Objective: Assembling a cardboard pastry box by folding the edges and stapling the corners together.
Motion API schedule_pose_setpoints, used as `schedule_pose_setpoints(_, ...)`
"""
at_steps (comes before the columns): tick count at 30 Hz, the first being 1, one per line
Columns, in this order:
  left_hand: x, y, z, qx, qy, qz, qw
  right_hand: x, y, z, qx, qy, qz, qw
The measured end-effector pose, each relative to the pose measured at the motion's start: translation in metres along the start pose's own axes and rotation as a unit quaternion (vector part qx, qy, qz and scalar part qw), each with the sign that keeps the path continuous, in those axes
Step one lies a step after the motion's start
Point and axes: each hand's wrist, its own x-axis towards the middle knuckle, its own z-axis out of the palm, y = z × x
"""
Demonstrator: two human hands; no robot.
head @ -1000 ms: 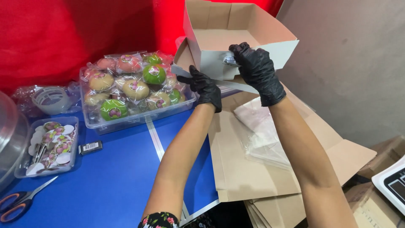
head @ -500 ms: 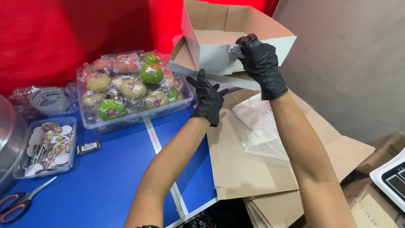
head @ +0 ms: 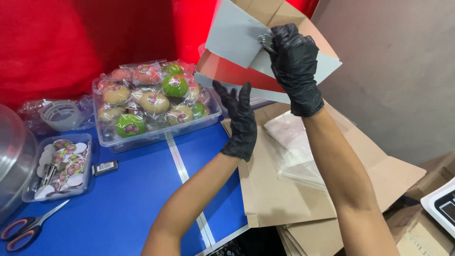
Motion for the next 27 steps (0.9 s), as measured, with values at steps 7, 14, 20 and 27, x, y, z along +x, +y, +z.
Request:
schedule_pose_setpoints(7,0.056,0.109,-0.004,-0.407,-0.014,-0.349,0.844,-0.019,-0.072,-0.001,-0.069,-0.024,-0.082,0.994)
schedule_pose_setpoints(14,0.103,0.073,-0.051,-0.311,-0.042,-0.309,0.898,-0.006,-0.121,-0.015,-0.186,-0.080,-0.093,0.975)
schedule_pose_setpoints(20,0.107,0.120,-0.070,-0.222,-0.079,-0.368,0.900,0.059,-0.049,-0.142,0.405,-0.237,0.102,0.877)
schedule_pose_setpoints(27,0.142,0.161,-0.094,-0.185,-0.222,-0.342,0.894,0.011,0.083,-0.113,0.276,-0.360,-0.049,0.890)
